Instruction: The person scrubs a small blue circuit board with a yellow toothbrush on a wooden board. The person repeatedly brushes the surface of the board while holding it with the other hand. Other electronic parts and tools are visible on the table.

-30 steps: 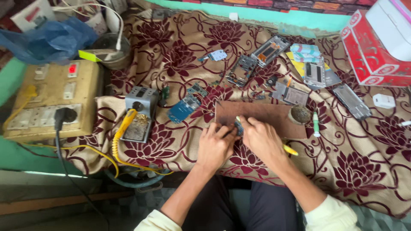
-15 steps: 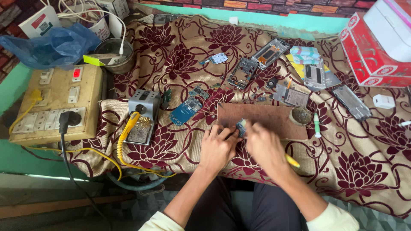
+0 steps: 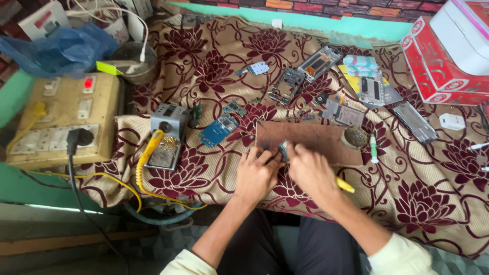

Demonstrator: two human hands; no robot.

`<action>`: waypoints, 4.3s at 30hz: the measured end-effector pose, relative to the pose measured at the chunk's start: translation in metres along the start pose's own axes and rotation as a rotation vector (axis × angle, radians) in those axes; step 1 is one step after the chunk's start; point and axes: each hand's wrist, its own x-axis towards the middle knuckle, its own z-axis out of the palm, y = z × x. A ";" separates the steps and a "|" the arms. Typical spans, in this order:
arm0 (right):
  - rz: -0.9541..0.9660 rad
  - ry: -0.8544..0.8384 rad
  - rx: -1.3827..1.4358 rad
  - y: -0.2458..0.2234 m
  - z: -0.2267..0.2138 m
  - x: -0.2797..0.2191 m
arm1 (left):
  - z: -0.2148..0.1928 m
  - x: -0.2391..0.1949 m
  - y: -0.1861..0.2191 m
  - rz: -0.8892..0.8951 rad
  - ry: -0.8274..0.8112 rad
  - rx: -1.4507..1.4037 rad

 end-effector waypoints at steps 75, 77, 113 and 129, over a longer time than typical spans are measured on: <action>0.040 -0.021 0.042 0.000 0.010 -0.004 | -0.002 0.008 0.006 -0.012 0.010 0.003; -0.025 0.003 0.006 0.000 0.013 -0.001 | -0.003 0.007 0.007 0.004 0.006 0.026; 0.053 -0.006 0.109 0.015 0.004 0.008 | -0.007 0.009 0.010 0.000 0.066 -0.001; 0.025 0.089 0.129 0.017 -0.009 -0.016 | -0.012 0.014 0.008 0.006 0.020 -0.024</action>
